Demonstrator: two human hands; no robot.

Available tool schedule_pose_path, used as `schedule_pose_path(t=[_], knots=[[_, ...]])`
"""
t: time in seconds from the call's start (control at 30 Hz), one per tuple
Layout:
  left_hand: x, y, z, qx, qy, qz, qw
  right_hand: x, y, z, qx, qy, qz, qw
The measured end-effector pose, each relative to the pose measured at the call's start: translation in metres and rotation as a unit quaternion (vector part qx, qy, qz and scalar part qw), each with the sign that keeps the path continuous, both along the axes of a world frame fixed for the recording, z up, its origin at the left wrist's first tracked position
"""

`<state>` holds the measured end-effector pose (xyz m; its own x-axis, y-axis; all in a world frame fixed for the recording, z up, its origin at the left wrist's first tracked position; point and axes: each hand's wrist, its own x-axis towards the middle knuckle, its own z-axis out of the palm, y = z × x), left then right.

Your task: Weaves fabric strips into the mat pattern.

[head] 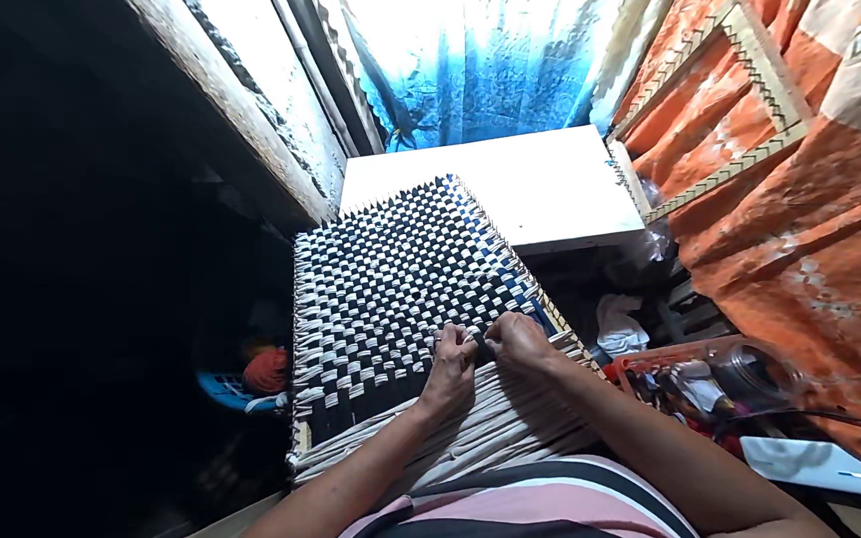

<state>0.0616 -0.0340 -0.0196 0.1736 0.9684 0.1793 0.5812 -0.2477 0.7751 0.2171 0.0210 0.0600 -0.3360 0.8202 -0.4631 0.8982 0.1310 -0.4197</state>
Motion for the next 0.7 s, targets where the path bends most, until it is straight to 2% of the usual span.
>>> schedule_pose_path(t=[0.1,0.17,0.23,0.33,0.43,0.6,0.7], knots=[[0.000,-0.001,-0.002,0.024,-0.013,-0.004,1.000,0.000,-0.001,-0.011,0.003,0.085,-0.075,0.993],[-0.002,0.001,0.001,0.035,-0.034,-0.014,0.999,0.006,0.006,-0.007,-0.007,0.182,-0.153,0.971],[-0.006,0.003,0.004,0.044,-0.055,-0.012,0.997,0.017,0.017,0.000,-0.019,0.301,-0.231,0.925],[-0.014,0.007,0.001,0.074,-0.064,-0.005,0.995,0.037,0.033,0.020,-0.139,0.420,-0.351,0.825],[-0.022,0.013,0.003,0.067,-0.048,0.001,0.997,0.060,0.039,0.020,-0.216,0.477,-0.361,0.772],[-0.015,0.024,0.005,0.104,0.069,-0.022,0.992,0.082,0.036,0.012,-0.236,0.491,-0.387,0.744],[-0.011,0.031,0.013,0.046,0.083,-0.011,0.995,0.090,0.034,0.009,-0.234,0.513,-0.410,0.717]])
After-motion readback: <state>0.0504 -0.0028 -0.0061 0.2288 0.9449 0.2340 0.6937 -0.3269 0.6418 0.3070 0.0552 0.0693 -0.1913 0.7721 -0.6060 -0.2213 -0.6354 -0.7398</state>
